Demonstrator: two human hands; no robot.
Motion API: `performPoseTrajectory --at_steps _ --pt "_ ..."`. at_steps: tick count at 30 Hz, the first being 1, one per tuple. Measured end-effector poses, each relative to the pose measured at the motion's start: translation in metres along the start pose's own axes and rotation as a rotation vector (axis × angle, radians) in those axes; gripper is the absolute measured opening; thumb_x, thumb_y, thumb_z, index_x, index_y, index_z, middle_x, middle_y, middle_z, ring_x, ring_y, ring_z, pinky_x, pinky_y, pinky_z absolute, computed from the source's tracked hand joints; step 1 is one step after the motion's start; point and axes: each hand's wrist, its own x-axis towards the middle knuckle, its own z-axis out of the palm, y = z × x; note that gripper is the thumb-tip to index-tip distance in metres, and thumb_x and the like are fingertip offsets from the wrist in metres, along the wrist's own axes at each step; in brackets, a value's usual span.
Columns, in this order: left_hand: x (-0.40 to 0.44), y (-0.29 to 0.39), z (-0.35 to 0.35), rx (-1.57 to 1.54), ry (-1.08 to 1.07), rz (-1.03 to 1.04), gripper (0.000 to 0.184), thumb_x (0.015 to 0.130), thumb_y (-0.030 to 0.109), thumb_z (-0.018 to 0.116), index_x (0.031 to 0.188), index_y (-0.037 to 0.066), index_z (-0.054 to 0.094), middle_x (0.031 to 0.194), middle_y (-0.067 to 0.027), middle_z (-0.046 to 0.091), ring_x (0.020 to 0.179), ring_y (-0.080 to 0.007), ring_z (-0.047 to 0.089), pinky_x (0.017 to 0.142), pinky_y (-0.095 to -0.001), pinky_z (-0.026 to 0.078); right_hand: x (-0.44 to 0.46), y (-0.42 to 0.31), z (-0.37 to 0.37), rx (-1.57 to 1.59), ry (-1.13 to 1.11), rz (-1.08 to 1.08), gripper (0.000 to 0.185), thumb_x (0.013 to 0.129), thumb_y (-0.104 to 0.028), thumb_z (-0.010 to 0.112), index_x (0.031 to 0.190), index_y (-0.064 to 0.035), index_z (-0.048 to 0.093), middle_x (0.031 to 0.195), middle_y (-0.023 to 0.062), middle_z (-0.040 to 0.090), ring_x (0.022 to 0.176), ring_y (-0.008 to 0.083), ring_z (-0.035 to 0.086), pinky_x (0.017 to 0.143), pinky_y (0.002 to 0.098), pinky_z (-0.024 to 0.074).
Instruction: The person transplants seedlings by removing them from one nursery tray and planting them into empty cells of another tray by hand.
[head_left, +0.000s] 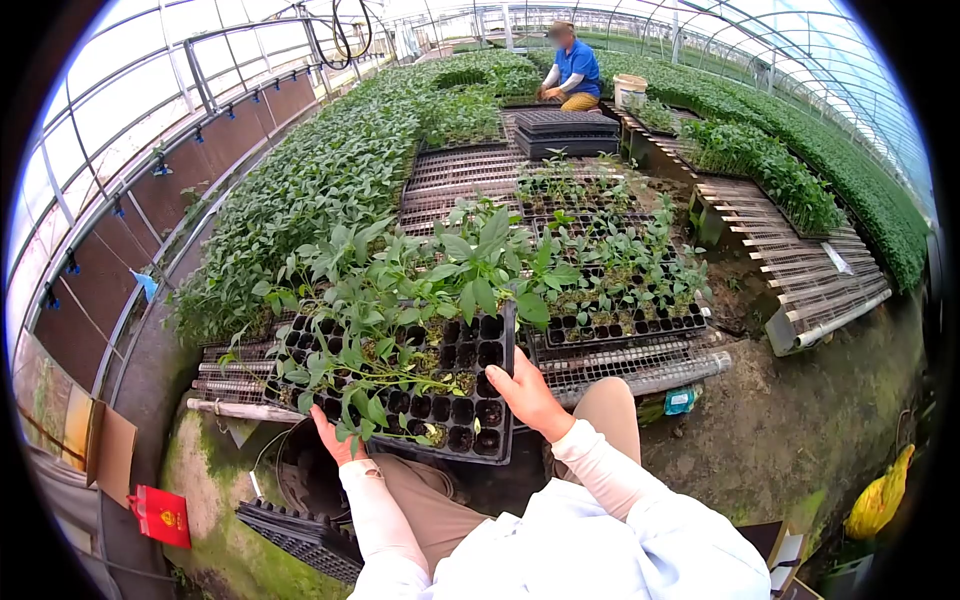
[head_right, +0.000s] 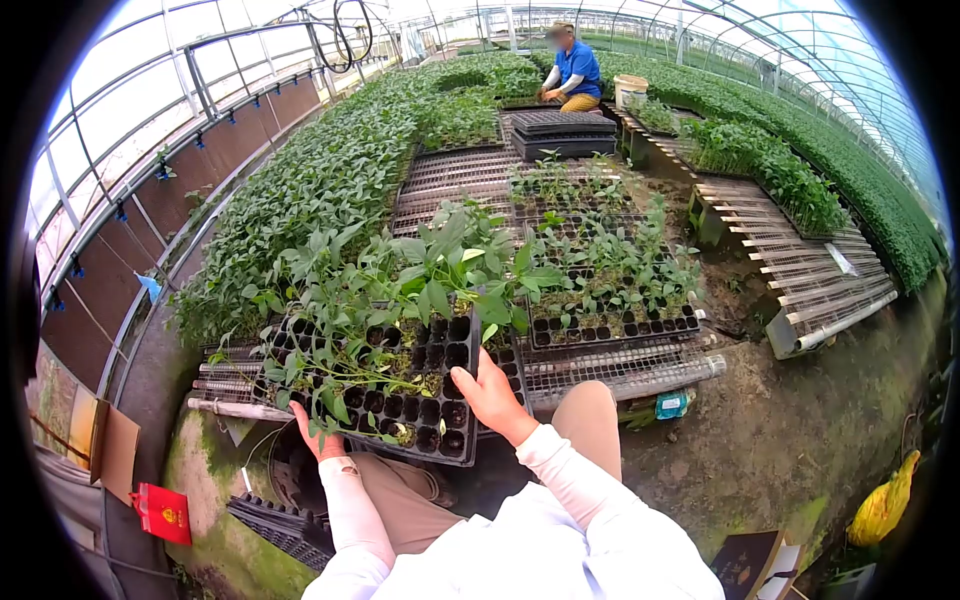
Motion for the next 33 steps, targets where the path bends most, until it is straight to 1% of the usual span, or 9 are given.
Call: performPoseTrajectory --at_steps 8,9,10,12,21,23,28,30,33 --pt "0.007 -0.002 -0.019 0.209 0.023 0.12 0.071 0.098 0.058 0.051 0.135 -0.003 0.052 0.133 -0.0168 0.06 0.117 -0.0308 0.06 0.102 -0.0414 0.047 -0.002 0.005 0.01 0.052 0.023 -0.031 0.041 0.1 -0.02 0.057 0.134 -0.0002 0.048 0.099 0.0038 0.063 0.087 0.0132 0.054 0.081 0.0307 0.0478" --pt "0.009 0.003 -0.02 -0.014 -0.002 -0.031 0.05 0.107 0.043 0.039 0.14 0.006 0.046 0.132 -0.0114 0.057 0.113 -0.0307 0.06 0.096 -0.0454 0.053 -0.002 0.009 0.009 0.016 0.02 -0.02 0.04 0.1 -0.019 0.057 0.134 0.0001 0.048 0.099 0.0044 0.063 0.087 0.0132 0.054 0.081 0.0308 0.048" --pt "0.006 0.006 -0.015 -0.005 -0.008 -0.031 0.05 0.107 0.043 0.039 0.14 0.006 0.046 0.132 -0.0114 0.057 0.113 -0.0307 0.06 0.096 -0.0454 0.053 -0.003 0.012 0.009 -0.018 0.019 -0.007 0.04 0.1 -0.019 0.057 0.134 0.0004 0.048 0.098 0.005 0.063 0.086 0.0132 0.054 0.081 0.0309 0.0481" --pt "-0.008 0.007 0.003 0.025 0.007 -0.005 0.069 0.099 0.057 0.052 0.139 0.002 0.05 0.139 -0.0133 0.056 0.122 -0.03 0.056 0.105 -0.0434 0.044 -0.003 0.006 0.009 -0.046 0.02 0.022 0.04 0.1 -0.018 0.057 0.134 0.0009 0.048 0.103 0.0077 0.063 0.091 0.0131 0.056 0.085 0.0308 0.0481" --pt "-0.003 0.009 -0.004 0.048 0.04 0.036 0.066 0.099 0.056 0.052 0.141 0.004 0.049 0.14 -0.0115 0.055 0.122 -0.0296 0.055 0.106 -0.044 0.043 0.0 0.017 0.014 -0.058 0.024 -0.018 0.045 0.098 -0.02 0.057 0.136 0.0009 0.047 0.115 0.0152 0.066 0.103 0.023 0.062 0.093 0.0357 0.0475" --pt "-0.007 0.014 0.004 -0.048 0.064 -0.021 0.051 0.106 0.044 0.041 0.143 0.01 0.045 0.137 -0.0112 0.053 0.119 -0.0316 0.056 0.101 -0.0473 0.05 0.0 0.021 0.015 -0.035 0.024 -0.016 0.044 0.098 -0.02 0.057 0.136 0.0006 0.047 0.114 0.0151 0.066 0.102 0.0221 0.062 0.091 0.0358 0.048" --pt "-0.01 0.012 0.008 -0.04 -0.016 0.016 0.044 0.107 0.037 0.041 0.144 0.012 0.044 0.135 -0.0087 0.054 0.115 -0.0295 0.059 0.097 -0.0444 0.053 0.0 0.014 0.013 -0.051 0.002 0.014 0.041 0.099 -0.019 0.058 0.134 0.0002 0.048 0.098 0.0043 0.061 0.087 0.0134 0.054 0.081 0.0318 0.0484" --pt "0.014 0.002 -0.028 -0.054 -0.011 0.065 0.057 0.103 0.049 0.047 0.141 0.006 0.049 0.136 -0.0122 0.057 0.115 -0.0299 0.06 0.101 -0.0442 0.049 0.002 0.018 0.015 0.02 0.007 -0.051 0.04 0.1 -0.017 0.057 0.135 0.0003 0.047 0.099 0.0007 0.06 0.086 0.0115 0.053 0.08 0.0308 0.048" --pt "0.014 0.002 -0.024 -0.098 -0.013 0.052 0.049 0.106 0.043 0.042 0.139 0.007 0.048 0.13 -0.0086 0.057 0.111 -0.0269 0.061 0.093 -0.0407 0.054 -0.001 -0.001 0.013 0.037 -0.031 0.122 0.038 0.1 -0.015 0.058 0.134 -0.001 0.048 0.097 -0.002 0.058 0.082 0.0063 0.05 0.074 0.0256 0.0455"
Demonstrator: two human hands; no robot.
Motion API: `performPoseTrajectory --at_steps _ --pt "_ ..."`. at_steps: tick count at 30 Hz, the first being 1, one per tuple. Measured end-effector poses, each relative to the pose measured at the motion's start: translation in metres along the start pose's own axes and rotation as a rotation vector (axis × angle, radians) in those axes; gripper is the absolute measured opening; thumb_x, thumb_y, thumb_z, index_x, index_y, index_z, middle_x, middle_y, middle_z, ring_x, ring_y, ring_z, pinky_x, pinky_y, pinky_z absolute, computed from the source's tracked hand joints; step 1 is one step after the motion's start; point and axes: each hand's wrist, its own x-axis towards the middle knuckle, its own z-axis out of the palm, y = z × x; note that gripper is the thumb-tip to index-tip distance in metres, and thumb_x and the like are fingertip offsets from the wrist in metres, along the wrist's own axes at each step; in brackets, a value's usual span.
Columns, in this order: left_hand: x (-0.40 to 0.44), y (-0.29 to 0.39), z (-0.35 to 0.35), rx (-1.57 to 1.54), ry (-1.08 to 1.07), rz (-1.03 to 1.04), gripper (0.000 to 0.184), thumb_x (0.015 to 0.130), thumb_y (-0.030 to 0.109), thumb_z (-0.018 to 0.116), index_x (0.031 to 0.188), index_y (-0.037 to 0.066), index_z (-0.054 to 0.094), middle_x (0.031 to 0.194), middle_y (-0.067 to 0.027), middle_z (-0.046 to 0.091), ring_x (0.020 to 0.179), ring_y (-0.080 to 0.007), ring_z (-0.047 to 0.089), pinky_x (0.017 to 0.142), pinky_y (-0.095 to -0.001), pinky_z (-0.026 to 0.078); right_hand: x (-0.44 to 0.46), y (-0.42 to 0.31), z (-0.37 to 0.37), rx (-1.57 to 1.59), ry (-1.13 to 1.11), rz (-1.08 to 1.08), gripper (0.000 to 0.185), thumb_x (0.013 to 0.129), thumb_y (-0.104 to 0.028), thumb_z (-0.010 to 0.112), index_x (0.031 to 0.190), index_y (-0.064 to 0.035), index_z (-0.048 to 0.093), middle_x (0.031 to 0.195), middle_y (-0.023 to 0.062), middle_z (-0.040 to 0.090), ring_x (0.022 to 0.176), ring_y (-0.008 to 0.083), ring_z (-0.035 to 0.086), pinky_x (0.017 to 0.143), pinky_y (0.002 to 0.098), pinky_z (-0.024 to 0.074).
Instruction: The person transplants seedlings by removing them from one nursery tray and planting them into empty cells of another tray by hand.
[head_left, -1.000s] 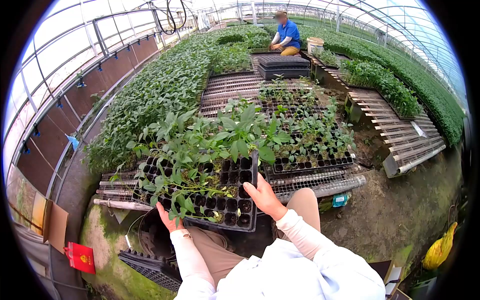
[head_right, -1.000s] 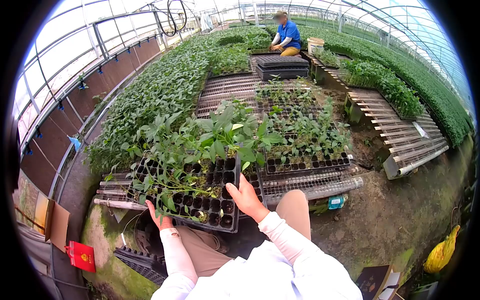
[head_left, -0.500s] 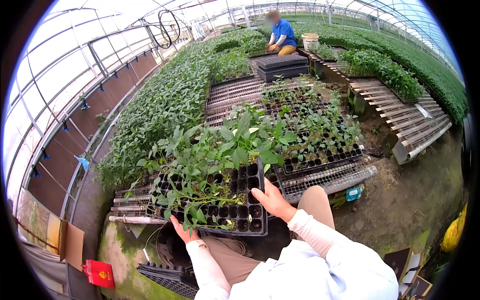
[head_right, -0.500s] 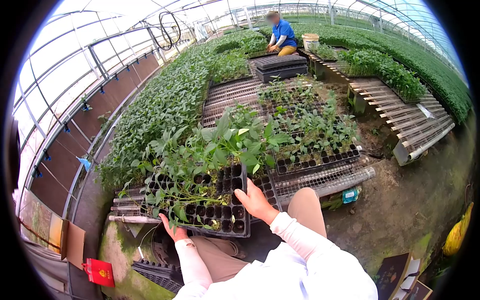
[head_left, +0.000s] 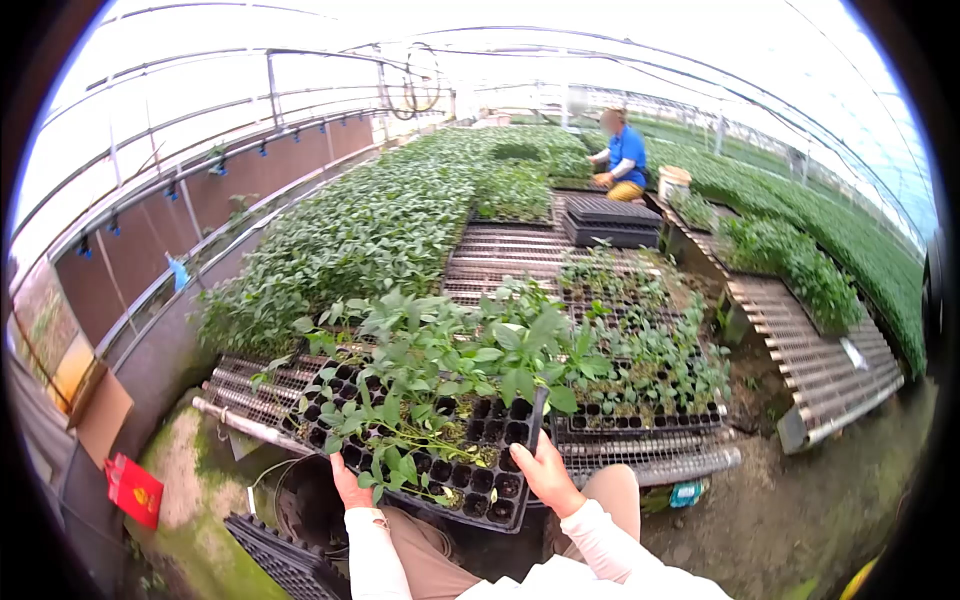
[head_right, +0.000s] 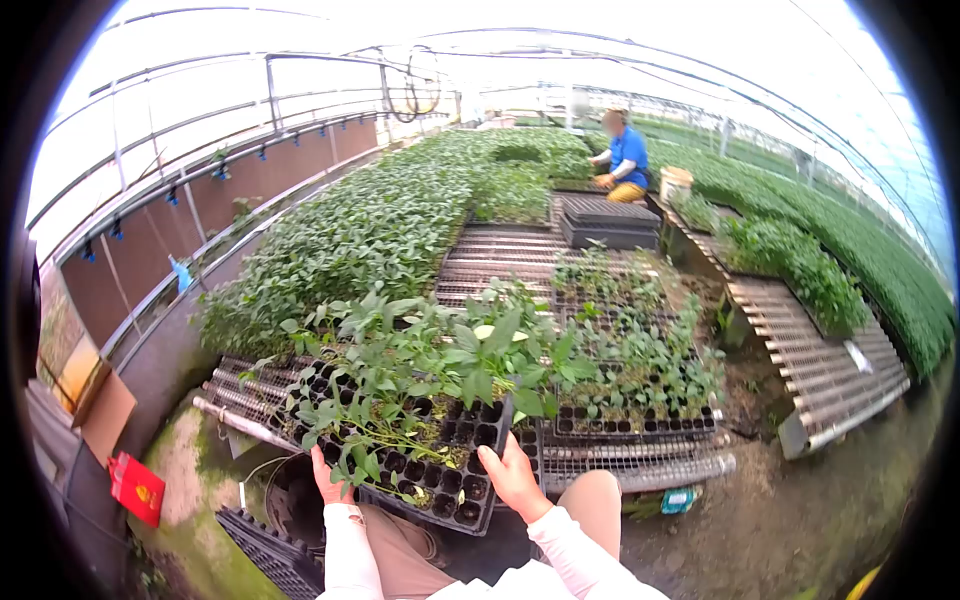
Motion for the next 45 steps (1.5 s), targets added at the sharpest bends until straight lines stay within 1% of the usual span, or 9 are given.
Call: performPoseTrajectory --at_steps 4,19,23,25,26,30,32,33,45 --pt "-0.012 0.003 0.03 -0.109 0.016 -0.036 0.047 0.101 0.044 0.053 0.128 0.007 0.062 0.123 -0.0061 0.068 0.106 -0.0284 0.066 0.093 -0.0443 0.053 0.003 -0.008 0.002 -0.025 0.005 0.014 0.031 0.1 -0.016 0.058 0.127 -0.0013 0.052 0.092 -0.0021 0.057 0.079 0.0065 0.048 0.072 0.0258 0.0443" --pt "-0.009 0.003 0.023 0.022 0.036 -0.031 0.048 0.104 0.043 0.047 0.133 0.007 0.058 0.127 -0.0057 0.066 0.108 -0.0253 0.066 0.092 -0.0402 0.054 0.006 0.0 0.003 -0.05 0.027 -0.009 0.033 0.102 -0.017 0.056 0.13 -0.0008 0.05 0.095 -0.0017 0.059 0.079 0.0069 0.049 0.071 0.0259 0.0452" --pt "-0.005 0.003 0.013 0.025 0.014 -0.136 0.049 0.104 0.046 0.044 0.135 0.009 0.055 0.124 -0.0053 0.065 0.106 -0.0261 0.066 0.093 -0.0417 0.054 0.001 -0.015 0.0 -0.116 0.0 0.0 0.045 0.101 -0.017 0.057 0.14 0.0012 0.044 0.11 0.0032 0.061 0.096 0.0092 0.053 0.089 0.0279 0.0462" --pt "-0.007 0.002 0.015 0.045 0.017 -0.096 0.052 0.104 0.048 0.045 0.137 0.009 0.054 0.128 -0.0066 0.063 0.11 -0.0282 0.064 0.096 -0.0438 0.053 0.0 -0.014 -0.001 -0.105 0.018 -0.036 0.045 0.101 -0.018 0.056 0.14 0.0018 0.044 0.116 0.0057 0.062 0.102 0.011 0.054 0.093 0.0293 0.0457" --pt "-0.012 -0.001 0.026 0.04 0.071 -0.063 0.064 0.098 0.056 0.054 0.134 0.003 0.054 0.124 -0.0172 0.065 0.106 -0.0326 0.065 0.093 -0.0454 0.055 0.001 -0.006 -0.003 -0.126 0.018 -0.113 0.045 0.101 -0.018 0.056 0.14 0.0027 0.043 0.118 0.0072 0.063 0.105 0.0127 0.055 0.095 0.0306 0.0454" --pt "-0.014 -0.001 0.023 0.039 0.095 -0.17 0.066 0.098 0.057 0.052 0.132 0.0 0.055 0.126 -0.0166 0.064 0.114 -0.0317 0.061 0.101 -0.0435 0.049 -0.002 -0.002 -0.009 -0.112 0.007 -0.094 0.045 0.1 -0.017 0.056 0.139 0.0022 0.044 0.122 0.0119 0.064 0.108 0.0167 0.058 0.096 0.0324 0.0457" --pt "-0.013 -0.005 0.028 0.254 0.029 0.038 0.067 0.1 0.057 0.049 0.132 -0.002 0.055 0.13 -0.0158 0.063 0.115 -0.031 0.06 0.101 -0.0427 0.049 -0.003 0.0 -0.007 -0.117 0.032 -0.112 0.045 0.1 -0.017 0.056 0.139 0.0023 0.045 0.122 0.012 0.064 0.109 0.0169 0.058 0.097 0.0324 0.0456" --pt "-0.013 -0.003 0.031 0.09 0.049 -0.075 0.066 0.101 0.055 0.048 0.134 -0.001 0.054 0.132 -0.0156 0.061 0.117 -0.0302 0.059 0.101 -0.0427 0.048 -0.002 0.0 -0.008 -0.127 0.046 -0.131 0.044 0.1 -0.016 0.056 0.139 0.0023 0.045 0.123 0.012 0.064 0.109 0.0171 0.058 0.097 0.0324 0.0455" --pt "-0.025 -0.008 0.045 0.359 0.032 0.093 0.059 0.101 0.05 0.051 0.139 0.004 0.051 0.134 -0.0134 0.059 0.117 -0.0298 0.059 0.1 -0.0425 0.05 -0.007 -0.004 -0.009 -0.151 0.069 -0.143 0.043 0.1 -0.018 0.056 0.136 0.0027 0.046 0.119 0.013 0.065 0.104 0.0181 0.06 0.094 0.0335 0.0472"
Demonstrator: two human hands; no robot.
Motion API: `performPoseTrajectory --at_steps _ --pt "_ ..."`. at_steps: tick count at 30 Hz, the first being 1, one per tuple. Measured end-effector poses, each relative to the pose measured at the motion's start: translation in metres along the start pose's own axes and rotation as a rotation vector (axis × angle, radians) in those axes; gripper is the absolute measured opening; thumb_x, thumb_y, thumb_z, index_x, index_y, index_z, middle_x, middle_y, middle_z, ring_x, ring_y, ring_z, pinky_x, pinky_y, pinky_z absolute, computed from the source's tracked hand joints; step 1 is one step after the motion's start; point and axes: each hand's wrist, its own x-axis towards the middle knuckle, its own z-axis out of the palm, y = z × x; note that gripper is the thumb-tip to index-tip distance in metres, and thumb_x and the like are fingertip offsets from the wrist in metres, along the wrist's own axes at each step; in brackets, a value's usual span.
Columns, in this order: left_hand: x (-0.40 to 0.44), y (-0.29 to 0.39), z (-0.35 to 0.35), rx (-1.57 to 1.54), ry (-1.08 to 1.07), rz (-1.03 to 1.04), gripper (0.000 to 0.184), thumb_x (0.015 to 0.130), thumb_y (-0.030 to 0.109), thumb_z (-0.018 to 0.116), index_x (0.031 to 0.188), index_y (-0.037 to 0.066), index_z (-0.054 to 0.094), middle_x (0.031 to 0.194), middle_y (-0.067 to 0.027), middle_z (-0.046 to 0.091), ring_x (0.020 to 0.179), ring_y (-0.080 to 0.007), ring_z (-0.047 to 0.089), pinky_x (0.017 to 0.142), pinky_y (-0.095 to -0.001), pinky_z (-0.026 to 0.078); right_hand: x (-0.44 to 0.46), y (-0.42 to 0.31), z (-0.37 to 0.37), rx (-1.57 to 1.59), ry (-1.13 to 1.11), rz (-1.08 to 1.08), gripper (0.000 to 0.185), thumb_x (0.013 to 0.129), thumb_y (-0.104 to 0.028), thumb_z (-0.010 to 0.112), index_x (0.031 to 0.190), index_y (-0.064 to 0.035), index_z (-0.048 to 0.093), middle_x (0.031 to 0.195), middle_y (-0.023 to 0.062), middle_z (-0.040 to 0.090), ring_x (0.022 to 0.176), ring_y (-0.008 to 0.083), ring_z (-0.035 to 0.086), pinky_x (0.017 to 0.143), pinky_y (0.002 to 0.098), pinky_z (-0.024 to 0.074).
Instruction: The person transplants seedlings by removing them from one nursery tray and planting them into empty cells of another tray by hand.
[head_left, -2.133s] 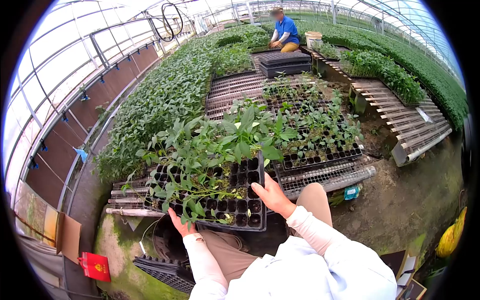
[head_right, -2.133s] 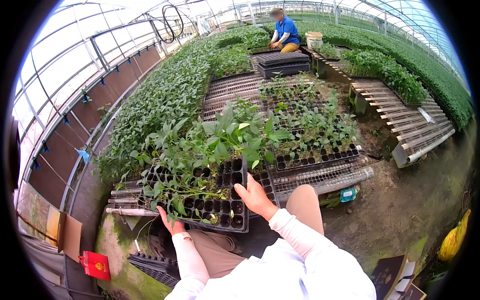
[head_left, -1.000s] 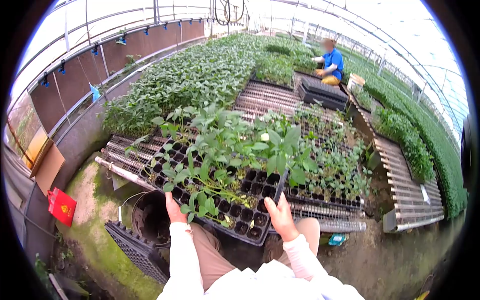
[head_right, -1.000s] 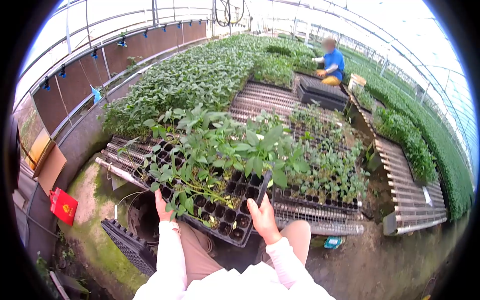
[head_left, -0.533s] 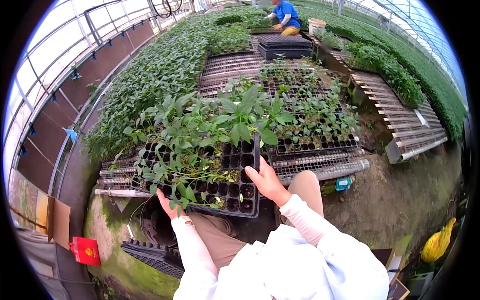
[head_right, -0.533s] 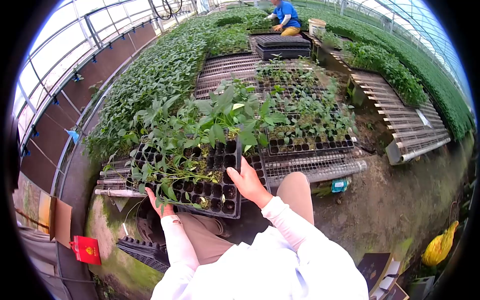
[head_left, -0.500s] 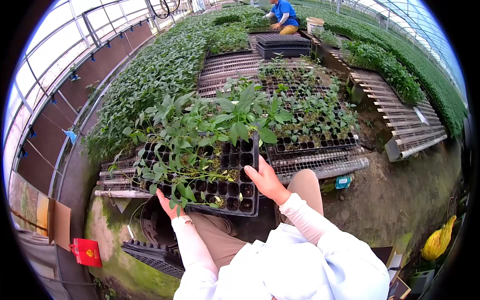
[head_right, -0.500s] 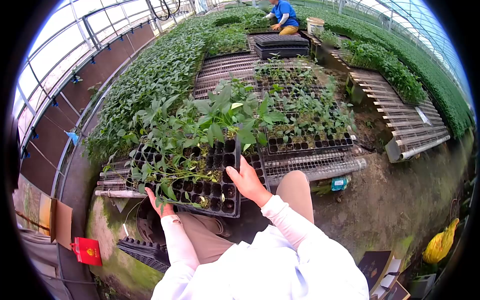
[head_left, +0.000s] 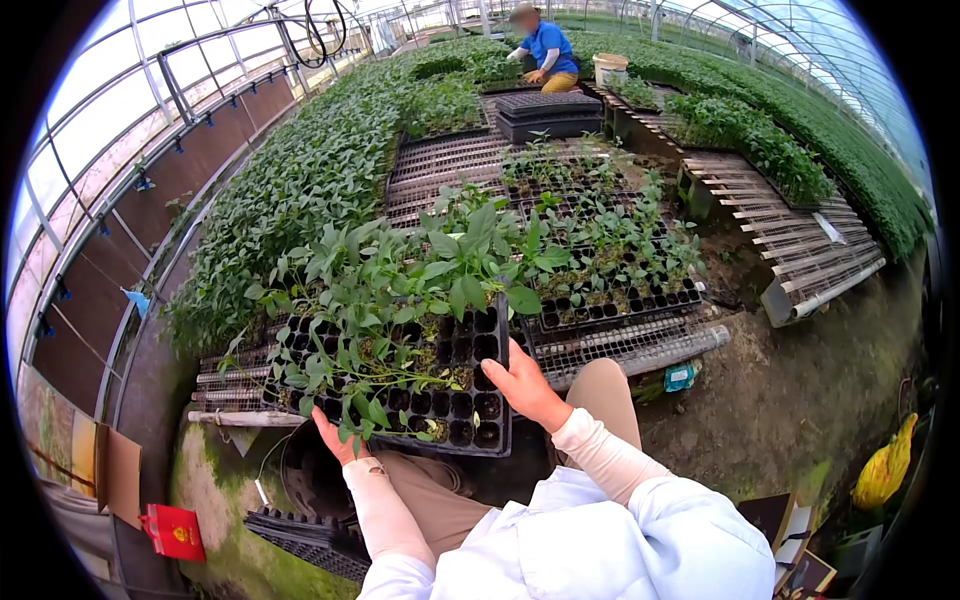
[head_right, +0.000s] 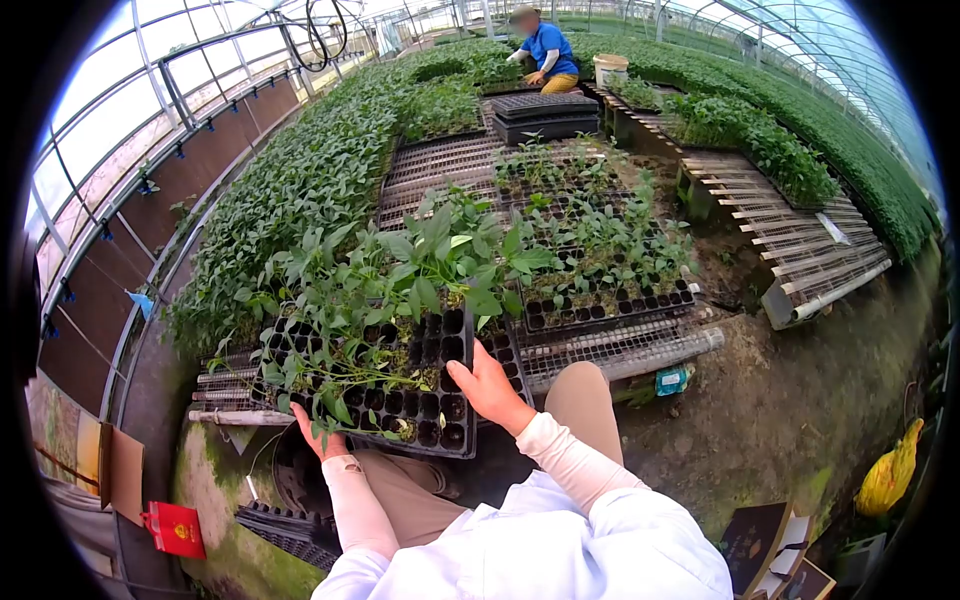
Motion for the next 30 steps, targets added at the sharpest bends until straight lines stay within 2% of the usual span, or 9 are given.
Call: performPoseTrajectory --at_steps 6,21,23,24,26,27,28,29,30 --pt "0.014 -0.012 -0.022 0.005 -0.091 0.023 0.061 0.101 0.052 0.05 0.138 0.003 0.05 0.134 -0.0139 0.059 0.115 -0.03 0.059 0.097 -0.0428 0.05 -0.001 0.001 -0.001 -0.012 -0.008 0.023 0.044 0.1 -0.018 0.056 0.137 0.0026 0.045 0.118 0.0123 0.065 0.102 0.0165 0.059 0.092 0.0327 0.0473" --pt "0.014 -0.011 -0.024 -0.085 -0.016 -0.036 0.062 0.102 0.052 0.048 0.138 0.001 0.05 0.135 -0.0166 0.058 0.116 -0.031 0.059 0.099 -0.0427 0.049 -0.006 0.011 0.0 0.051 -0.009 0.084 0.045 0.1 -0.019 0.055 0.139 0.002 0.044 0.116 0.014 0.065 0.101 0.0193 0.06 0.092 0.0338 0.0471" --pt "0.02 -0.014 -0.034 -0.114 -0.093 -0.054 0.045 0.103 0.017 0.048 0.146 0.009 0.038 0.139 -0.0095 0.048 0.116 -0.0272 0.056 0.094 -0.0429 0.054 -0.006 0.011 0.0 0.034 0.007 0.046 0.046 0.1 -0.018 0.056 0.139 0.0018 0.044 0.116 0.0137 0.065 0.102 0.0189 0.059 0.092 0.0336 0.0472" --pt "0.021 -0.017 -0.039 -0.112 -0.095 -0.056 0.045 0.103 0.017 0.048 0.146 0.009 0.038 0.139 -0.0095 0.048 0.116 -0.0272 0.056 0.094 -0.0429 0.054 -0.007 0.012 0.001 0.019 0.02 0.011 0.046 0.099 -0.018 0.056 0.139 0.0016 0.044 0.116 0.0133 0.065 0.102 0.0185 0.059 0.092 0.0335 0.0472" --pt "0.022 -0.019 -0.044 -0.096 -0.011 -0.097 0.062 0.102 0.052 0.047 0.14 0.001 0.048 0.136 -0.0166 0.057 0.117 -0.0308 0.059 0.1 -0.0429 0.049 -0.013 0.014 -0.001 0.057 -0.007 0.078 0.046 0.099 -0.017 0.056 0.139 0.0015 0.044 0.117 0.0129 0.065 0.102 0.018 0.058 0.092 0.0335 0.047" --pt "0.019 -0.019 -0.046 0.02 -0.056 -0.021 0.064 0.102 0.052 0.047 0.141 0.001 0.047 0.136 -0.0167 0.057 0.117 -0.0312 0.058 0.1 -0.0435 0.049 -0.009 0.015 -0.002 0.089 -0.042 0.131 0.045 0.099 -0.017 0.056 0.139 0.0013 0.044 0.117 0.0125 0.065 0.103 0.0176 0.058 0.092 0.0335 0.0469" --pt "0.016 -0.018 -0.036 0.117 -0.101 0.073 0.065 0.102 0.053 0.048 0.141 0.001 0.046 0.136 -0.0169 0.057 0.118 -0.0316 0.058 0.101 -0.0441 0.049 -0.008 0.018 0.003 0.114 0.006 0.033 0.044 0.099 -0.016 0.057 0.138 0.0007 0.045 0.114 0.0097 0.065 0.1 0.0152 0.056 0.091 0.0325 0.0472" --pt "0.011 -0.006 -0.012 -0.276 -0.138 -0.068 0.064 0.102 0.051 0.047 0.142 0.001 0.045 0.137 -0.0166 0.056 0.117 -0.0327 0.059 0.101 -0.0444 0.049 -0.006 0.016 0.005 0.094 0.026 -0.001 0.043 0.1 -0.017 0.057 0.137 0.0002 0.046 0.112 0.0081 0.064 0.098 0.0141 0.056 0.089 0.0319 0.0474" --pt "0.016 -0.009 -0.02 -0.367 -0.13 -0.158 0.059 0.104 0.048 0.045 0.142 0.003 0.045 0.135 -0.0158 0.057 0.114 -0.0332 0.06 0.099 -0.0455 0.051 -0.006 0.011 0.005 0.082 0.039 -0.017 0.042 0.1 -0.017 0.058 0.137 -0.0002 0.047 0.11 0.0066 0.064 0.096 0.013 0.055 0.088 0.0313 0.0476"
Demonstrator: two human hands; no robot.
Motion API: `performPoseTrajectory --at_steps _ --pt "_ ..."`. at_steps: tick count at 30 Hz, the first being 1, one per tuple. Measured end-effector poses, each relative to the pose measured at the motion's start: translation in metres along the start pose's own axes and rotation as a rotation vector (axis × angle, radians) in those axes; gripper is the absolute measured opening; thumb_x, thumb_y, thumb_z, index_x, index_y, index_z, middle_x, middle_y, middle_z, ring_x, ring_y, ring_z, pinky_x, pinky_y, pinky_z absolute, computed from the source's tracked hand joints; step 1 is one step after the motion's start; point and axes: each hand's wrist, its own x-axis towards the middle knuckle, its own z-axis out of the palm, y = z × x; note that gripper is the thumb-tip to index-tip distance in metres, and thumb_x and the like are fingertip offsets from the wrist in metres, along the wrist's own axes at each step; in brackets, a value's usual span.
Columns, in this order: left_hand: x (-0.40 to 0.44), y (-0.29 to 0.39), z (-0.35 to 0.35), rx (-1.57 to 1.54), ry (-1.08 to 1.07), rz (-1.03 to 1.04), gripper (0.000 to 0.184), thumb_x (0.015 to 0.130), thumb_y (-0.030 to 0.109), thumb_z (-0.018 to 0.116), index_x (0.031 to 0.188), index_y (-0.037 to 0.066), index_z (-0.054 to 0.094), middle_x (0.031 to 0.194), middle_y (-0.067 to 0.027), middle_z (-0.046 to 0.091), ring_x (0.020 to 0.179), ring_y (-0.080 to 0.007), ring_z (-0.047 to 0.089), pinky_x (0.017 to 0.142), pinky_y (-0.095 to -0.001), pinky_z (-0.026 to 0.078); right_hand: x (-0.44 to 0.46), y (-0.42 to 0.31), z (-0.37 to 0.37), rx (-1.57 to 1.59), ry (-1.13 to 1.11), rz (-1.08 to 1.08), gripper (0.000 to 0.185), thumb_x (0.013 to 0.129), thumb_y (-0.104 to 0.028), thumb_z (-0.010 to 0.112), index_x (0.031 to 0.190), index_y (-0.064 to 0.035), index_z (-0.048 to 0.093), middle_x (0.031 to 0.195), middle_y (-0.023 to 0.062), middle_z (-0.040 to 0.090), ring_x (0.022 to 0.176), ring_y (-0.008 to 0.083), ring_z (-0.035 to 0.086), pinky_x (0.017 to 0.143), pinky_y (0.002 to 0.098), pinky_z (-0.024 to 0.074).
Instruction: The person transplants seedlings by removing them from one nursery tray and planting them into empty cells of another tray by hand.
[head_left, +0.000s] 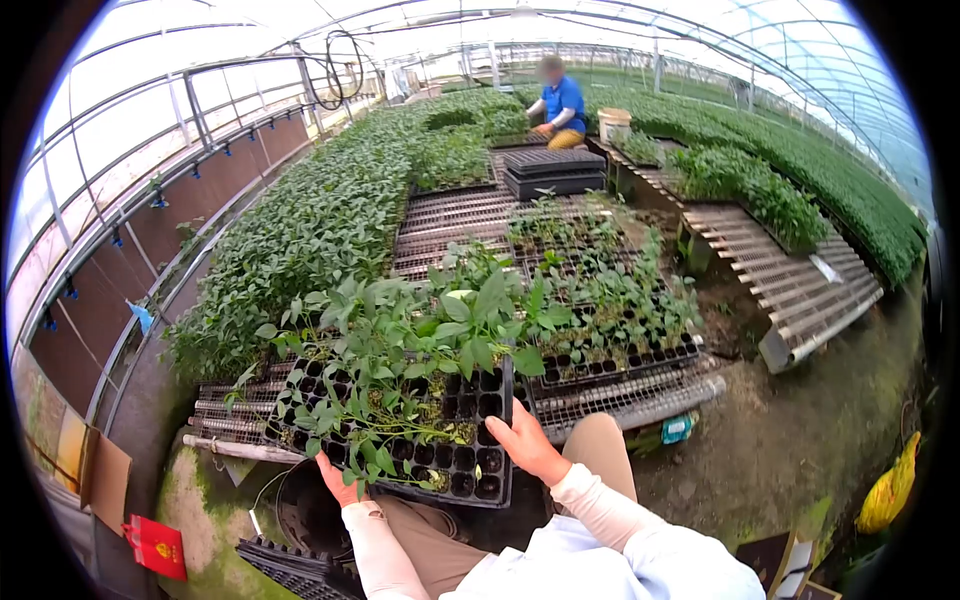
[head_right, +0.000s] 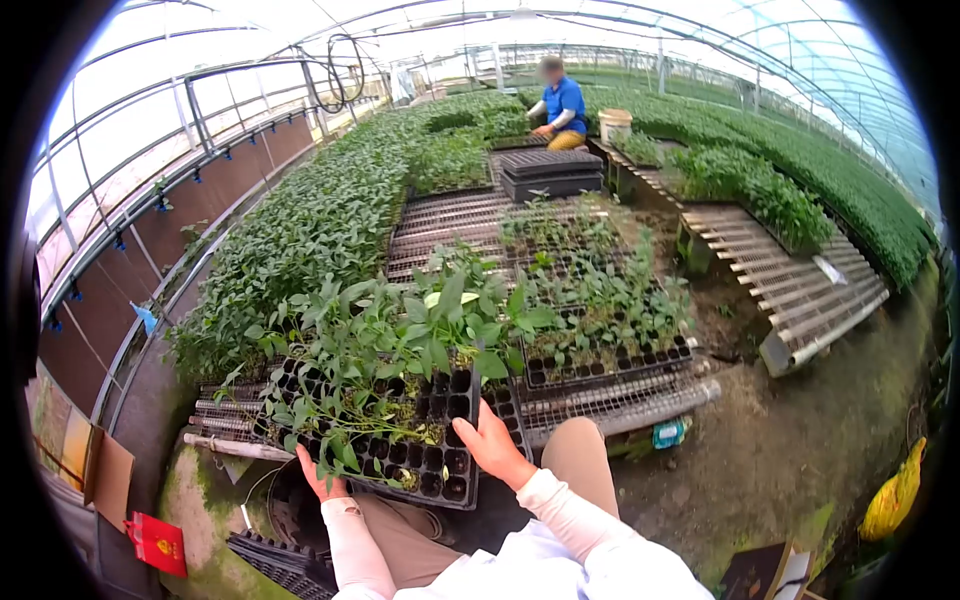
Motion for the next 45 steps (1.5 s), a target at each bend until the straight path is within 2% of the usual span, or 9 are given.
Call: performPoseTrajectory --at_steps 4,11,14,16,18,26,36,40,45 --pt "0.008 -0.001 -0.022 0.137 0.009 0.123 0.05 0.105 0.043 0.045 0.14 0.007 0.047 0.13 -0.0105 0.058 0.111 -0.03 0.062 0.091 -0.0441 0.057 0.001 -0.016 -0.004 -0.056 -0.079 0.15 0.042 0.101 -0.018 0.058 0.137 -0.0004 0.046 0.106 0.0019 0.062 0.093 0.0086 0.053 0.085 0.0277 0.0471" --pt "0.008 0.001 -0.016 -0.016 0.03 0.008 0.048 0.103 0.043 0.048 0.134 0.007 0.058 0.128 -0.0052 0.065 0.109 -0.0266 0.065 0.093 -0.0426 0.054 0.005 -0.015 -0.003 0.013 -0.108 0.171 0.043 0.101 -0.017 0.057 0.138 0.0013 0.045 0.113 0.0031 0.063 0.098 0.0109 0.055 0.089 0.0288 0.0467" --pt "0.002 0.001 -0.007 0.076 0.059 0.063 0.049 0.103 0.044 0.048 0.135 0.008 0.056 0.13 -0.0053 0.064 0.111 -0.0271 0.064 0.095 -0.0433 0.053 0.004 -0.015 -0.003 -0.038 -0.079 0.141 0.042 0.101 -0.019 0.057 0.136 0.0017 0.047 0.112 0.0058 0.064 0.098 0.0114 0.055 0.089 0.0298 0.0467" --pt "0.009 -0.001 -0.015 0.057 0.058 0.024 0.049 0.103 0.044 0.048 0.136 0.008 0.056 0.13 -0.0054 0.063 0.111 -0.0269 0.064 0.095 -0.0432 0.053 0.004 -0.016 0.003 0.044 -0.026 0.078 0.037 0.102 -0.023 0.058 0.13 -0.0013 0.05 0.102 -0.0012 0.057 0.09 0.0083 0.049 0.084 0.0275 0.0451" --pt "0.013 -0.002 -0.023 0.051 0.047 0.035 0.051 0.105 0.044 0.043 0.141 0.008 0.046 0.132 -0.0108 0.057 0.112 -0.0292 0.061 0.091 -0.0436 0.056 0.001 -0.013 -0.005 -0.013 -0.074 0.157 0.042 0.101 -0.017 0.057 0.137 0.0016 0.047 0.117 0.0054 0.062 0.101 0.0114 0.054 0.091 0.0296 0.0462" --pt "0.016 -0.001 -0.03 -0.005 0.092 -0.086 0.062 0.099 0.054 0.052 0.139 0.007 0.047 0.128 -0.015 0.06 0.108 -0.0328 0.063 0.091 -0.0457 0.055 -0.002 -0.011 -0.008 0.066 -0.076 0.171 0.045 0.101 -0.014 0.056 0.141 0.0019 0.043 0.124 0.0071 0.059 0.111 0.0129 0.053 0.099 0.0304 0.0434" --pt "0.016 -0.008 -0.033 0.368 0.058 0.136 0.062 0.1 0.053 0.051 0.142 0.008 0.046 0.131 -0.0166 0.059 0.113 -0.0328 0.061 0.097 -0.0458 0.053 -0.004 0.006 -0.01 0.017 -0.031 0.088 0.044 0.1 -0.018 0.057 0.138 0.001 0.045 0.122 0.0106 0.062 0.111 0.0171 0.056 0.099 0.0329 0.0432" --pt "0.005 -0.001 -0.008 0.11 0.104 -0.018 0.063 0.1 0.053 0.052 0.142 0.007 0.045 0.132 -0.015 0.059 0.112 -0.0314 0.062 0.096 -0.0447 0.053 -0.003 0.011 -0.009 0.009 -0.032 0.074 0.044 0.1 -0.018 0.057 0.137 0.0012 0.045 0.12 0.0104 0.062 0.109 0.0169 0.056 0.097 0.0332 0.044" --pt "0.004 -0.002 -0.005 0.106 0.12 -0.025 0.065 0.099 0.054 0.052 0.141 0.005 0.045 0.13 -0.0164 0.059 0.112 -0.0312 0.062 0.096 -0.0436 0.053 -0.003 0.005 -0.009 0.005 -0.036 0.037 0.043 0.1 -0.017 0.056 0.138 0.001 0.045 0.119 0.0106 0.063 0.107 0.0169 0.056 0.096 0.0332 0.0446"
